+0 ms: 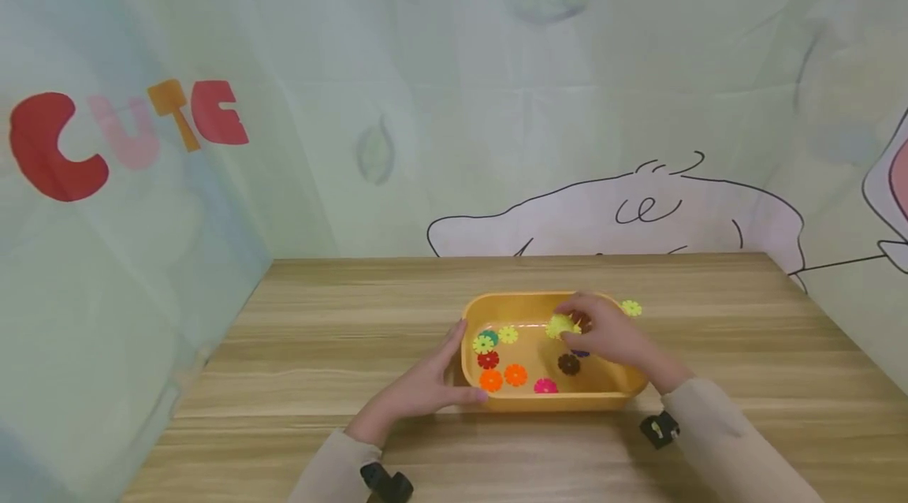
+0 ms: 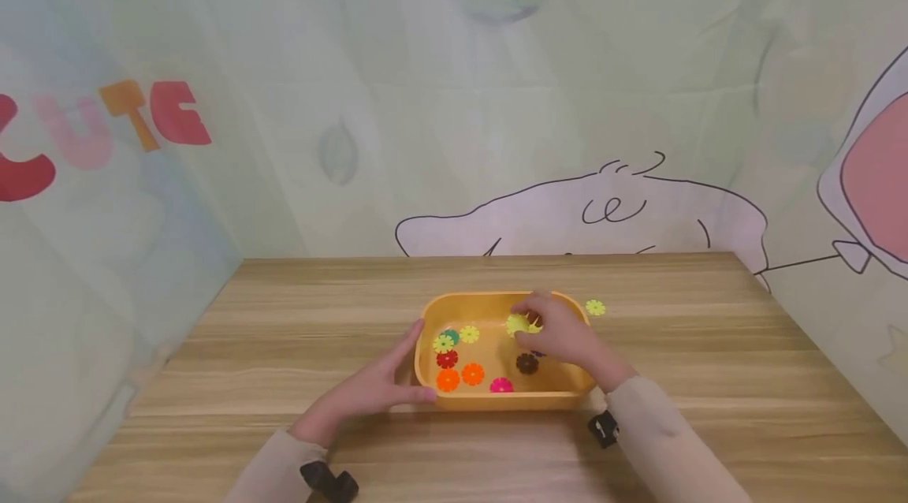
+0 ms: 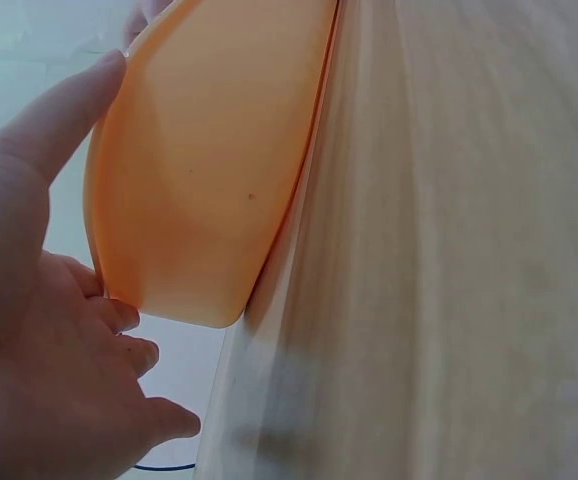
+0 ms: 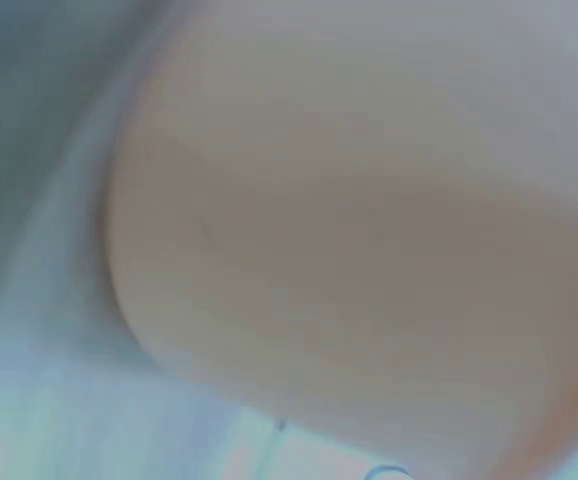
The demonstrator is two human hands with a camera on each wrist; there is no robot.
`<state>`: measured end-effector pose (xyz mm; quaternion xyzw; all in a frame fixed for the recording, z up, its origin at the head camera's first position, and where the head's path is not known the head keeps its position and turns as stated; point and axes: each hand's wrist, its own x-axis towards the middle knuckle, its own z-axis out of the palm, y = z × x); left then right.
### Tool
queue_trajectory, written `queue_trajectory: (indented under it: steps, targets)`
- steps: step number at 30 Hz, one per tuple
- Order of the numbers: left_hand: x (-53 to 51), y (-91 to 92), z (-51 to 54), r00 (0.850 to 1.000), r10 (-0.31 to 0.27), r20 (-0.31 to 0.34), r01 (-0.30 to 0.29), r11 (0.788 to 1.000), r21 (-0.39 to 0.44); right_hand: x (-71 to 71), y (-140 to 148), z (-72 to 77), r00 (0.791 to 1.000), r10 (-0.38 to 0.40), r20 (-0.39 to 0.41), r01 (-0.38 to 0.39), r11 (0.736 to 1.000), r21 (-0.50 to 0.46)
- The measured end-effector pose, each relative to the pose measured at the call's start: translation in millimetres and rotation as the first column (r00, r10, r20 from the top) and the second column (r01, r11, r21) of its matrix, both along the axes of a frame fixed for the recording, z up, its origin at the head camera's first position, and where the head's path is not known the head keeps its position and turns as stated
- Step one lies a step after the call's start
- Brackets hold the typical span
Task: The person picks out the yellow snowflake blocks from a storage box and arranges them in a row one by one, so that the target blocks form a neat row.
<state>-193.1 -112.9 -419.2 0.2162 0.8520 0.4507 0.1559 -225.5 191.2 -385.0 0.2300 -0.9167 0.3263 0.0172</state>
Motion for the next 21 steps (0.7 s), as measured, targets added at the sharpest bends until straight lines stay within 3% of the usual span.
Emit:
queue_trajectory:
  steps: [12,21]
  targets:
    - [1.3,2.1,0.8,1.000,0.003,0.006,-0.003,1.000,-0.007,0.7,61.3,31.4,0.992,-0.113,-0.052,0.116,0.991,0.060]
    - [1.6,1.6,0.7,1.000,0.003,0.019,-0.003,1.000,0.004,-16.5,107.1,23.4,0.972,-0.233,-0.013,0.233,0.971,0.051]
